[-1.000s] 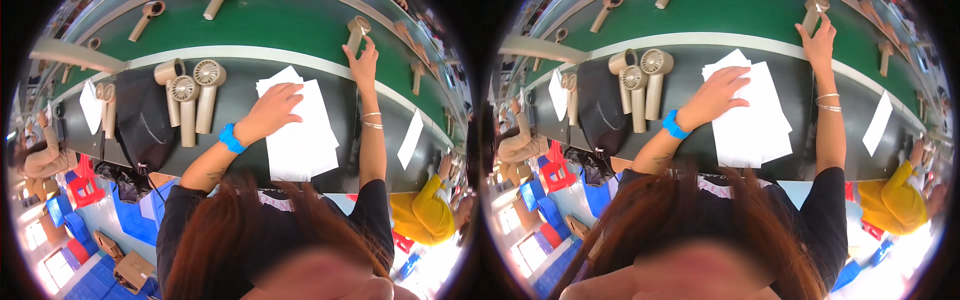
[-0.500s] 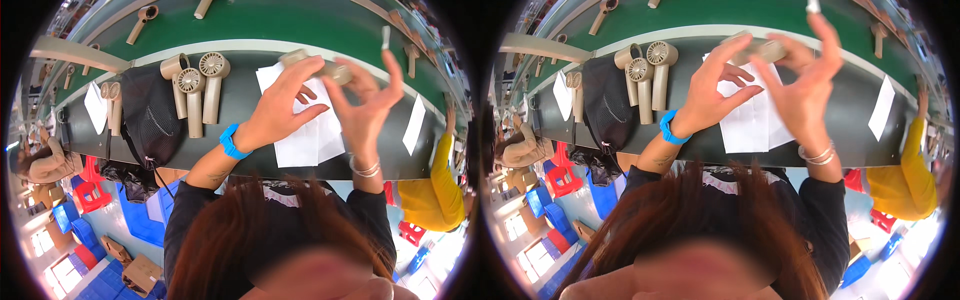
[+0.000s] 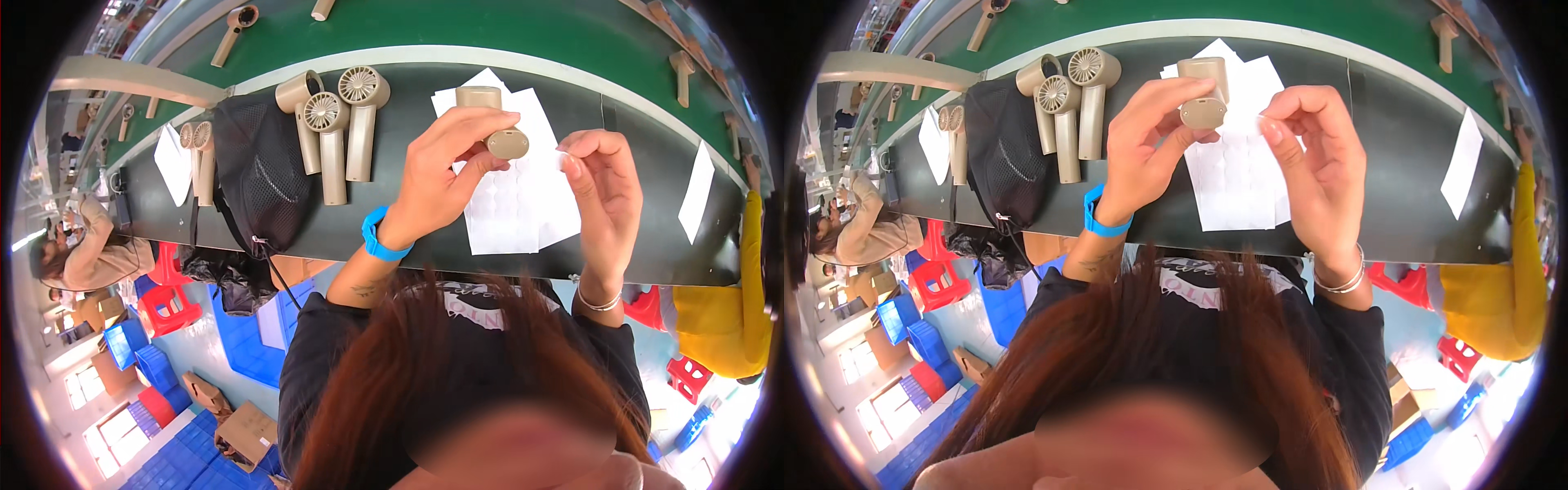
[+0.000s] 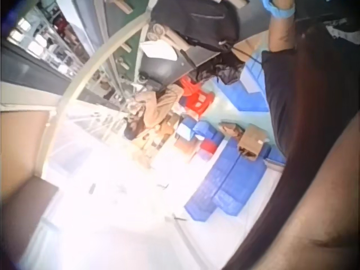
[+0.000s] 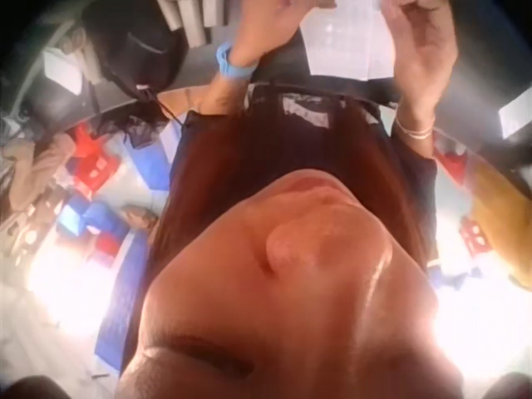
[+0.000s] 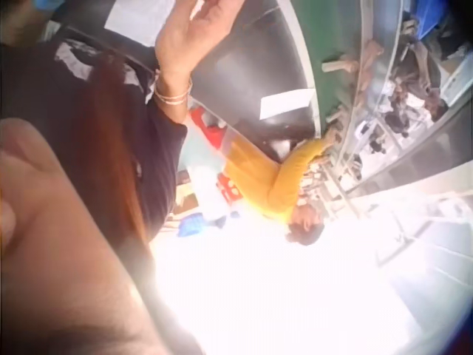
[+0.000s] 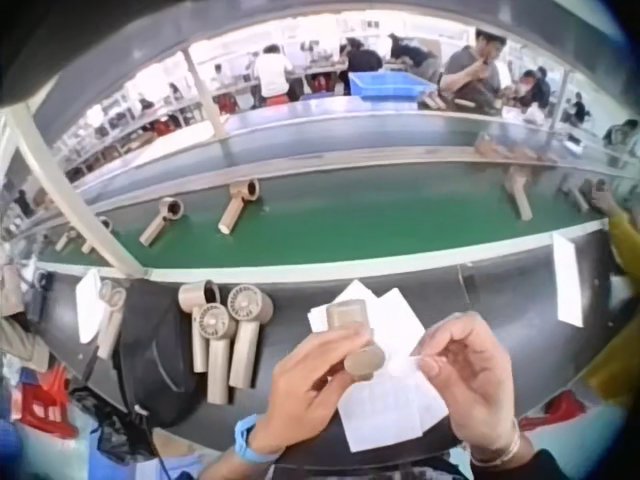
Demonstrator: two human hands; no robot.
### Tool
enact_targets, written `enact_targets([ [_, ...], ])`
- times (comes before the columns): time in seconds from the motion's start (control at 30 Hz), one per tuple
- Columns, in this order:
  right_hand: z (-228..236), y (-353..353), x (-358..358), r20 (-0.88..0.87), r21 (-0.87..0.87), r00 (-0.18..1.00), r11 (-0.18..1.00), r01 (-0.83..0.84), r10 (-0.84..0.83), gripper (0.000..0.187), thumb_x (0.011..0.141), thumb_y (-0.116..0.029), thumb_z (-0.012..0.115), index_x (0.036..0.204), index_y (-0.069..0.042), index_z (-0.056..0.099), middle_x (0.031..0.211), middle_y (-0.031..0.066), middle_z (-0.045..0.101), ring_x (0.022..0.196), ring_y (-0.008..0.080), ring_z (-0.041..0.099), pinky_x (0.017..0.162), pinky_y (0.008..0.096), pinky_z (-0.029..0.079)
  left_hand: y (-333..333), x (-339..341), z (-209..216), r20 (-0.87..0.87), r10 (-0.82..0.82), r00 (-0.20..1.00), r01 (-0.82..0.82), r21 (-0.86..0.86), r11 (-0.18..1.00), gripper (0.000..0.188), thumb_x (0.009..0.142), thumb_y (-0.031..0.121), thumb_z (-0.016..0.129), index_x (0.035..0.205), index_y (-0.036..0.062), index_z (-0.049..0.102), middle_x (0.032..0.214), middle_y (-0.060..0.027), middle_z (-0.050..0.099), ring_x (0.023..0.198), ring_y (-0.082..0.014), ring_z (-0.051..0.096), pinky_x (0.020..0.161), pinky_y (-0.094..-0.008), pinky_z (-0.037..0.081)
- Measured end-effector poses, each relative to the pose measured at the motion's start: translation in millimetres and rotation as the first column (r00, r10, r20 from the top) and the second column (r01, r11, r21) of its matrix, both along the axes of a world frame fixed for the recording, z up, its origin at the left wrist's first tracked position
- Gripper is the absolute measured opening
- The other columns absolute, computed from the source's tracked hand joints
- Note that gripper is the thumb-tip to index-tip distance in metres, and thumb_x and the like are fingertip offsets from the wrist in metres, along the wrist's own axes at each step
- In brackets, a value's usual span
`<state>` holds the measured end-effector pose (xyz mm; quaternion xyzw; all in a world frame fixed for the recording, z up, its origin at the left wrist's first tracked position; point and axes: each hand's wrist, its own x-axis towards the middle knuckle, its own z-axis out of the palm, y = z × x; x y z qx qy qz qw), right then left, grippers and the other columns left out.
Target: The person peels adhesive pads from sheets by hand and attaches them onto the bases of portable handheld fans, taking the fans from and placing them onto a conveyor belt.
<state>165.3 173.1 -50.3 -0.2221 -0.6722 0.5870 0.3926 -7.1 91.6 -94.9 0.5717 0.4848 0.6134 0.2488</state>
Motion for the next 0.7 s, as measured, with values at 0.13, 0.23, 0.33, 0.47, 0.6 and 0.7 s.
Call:
enact_targets([
  [0.13,-6.5,-8.4,-9.6,-0.081,-0.005,0.997,1.000,-0.015,0.015,0.042,0.084,0.005,0.061,0.118,-0.003,0.037,0.088,0.0079,0.058,0.091,0.0159,0.058,0.083,0.0280,0.046,-5.1,4.2,-1.1,0.051,-0.028,0.998,0.030,-0.046,0.998,0.042,0.079,-0.015,0.058,0.119,0.0000,0.057,0.121,-0.0124,0.051,0.105,-0.0223,0.058,0.081,-0.0313,0.057],
  [0.23,-6.6,-13.2,-10.4,-0.111,-0.063,0.993,0.997,0.034,-0.041,0.044,0.083,0.007,0.061,0.118,-0.002,0.036,0.086,0.0088,0.060,0.098,0.0194,0.060,0.086,0.0306,0.047,-5.9,6.9,2.8,0.131,-0.093,0.987,0.102,-0.067,0.992,0.042,0.079,-0.013,0.061,0.119,-0.0004,0.057,0.123,-0.0132,0.050,0.106,-0.0221,0.057,0.083,-0.0321,0.057],
  [0.33,-6.5,-13.4,-9.2,-0.084,-0.087,0.996,0.996,0.022,-0.029,0.046,0.082,0.009,0.061,0.118,-0.003,0.034,0.087,0.0101,0.060,0.101,0.0218,0.061,0.088,0.0320,0.048,-6.8,6.7,2.1,0.196,-0.151,0.969,0.166,-0.063,0.984,0.043,0.079,-0.010,0.063,0.121,-0.0008,0.057,0.125,-0.0139,0.048,0.107,-0.0219,0.056,0.085,-0.0332,0.057],
  [0.47,-4.1,-13.8,-7.0,-0.071,-0.084,0.997,0.996,0.035,-0.041,0.044,0.082,0.009,0.061,0.115,-0.003,0.034,0.086,0.0104,0.060,0.100,0.0222,0.062,0.087,0.0315,0.049,-6.3,6.6,2.3,0.296,-0.211,0.932,0.244,-0.076,0.967,0.045,0.080,-0.006,0.065,0.123,-0.0013,0.055,0.128,-0.0140,0.045,0.108,-0.0216,0.055,0.087,-0.0352,0.056],
  [0.6,-4.3,-13.9,-8.3,-0.062,-0.075,0.997,0.997,0.033,-0.038,0.043,0.082,0.010,0.061,0.113,-0.003,0.034,0.085,0.0105,0.060,0.100,0.0223,0.062,0.087,0.0317,0.049,-5.9,8.3,2.7,0.321,-0.163,0.933,0.197,-0.075,0.978,0.046,0.076,-0.009,0.067,0.120,0.0012,0.059,0.123,-0.0097,0.049,0.091,-0.0149,0.060,0.080,-0.0266,0.057],
  [0.7,-4.1,-12.6,-7.6,-0.049,-0.054,0.998,0.998,0.033,-0.036,0.042,0.082,0.010,0.061,0.112,-0.004,0.035,0.085,0.0106,0.060,0.100,0.0220,0.062,0.087,0.0314,0.050,-4.8,8.5,2.5,0.326,-0.166,0.931,0.200,-0.073,0.977,0.044,0.077,-0.008,0.067,0.120,0.0010,0.059,0.123,-0.0099,0.049,0.091,-0.0149,0.059,0.079,-0.0264,0.057],
])
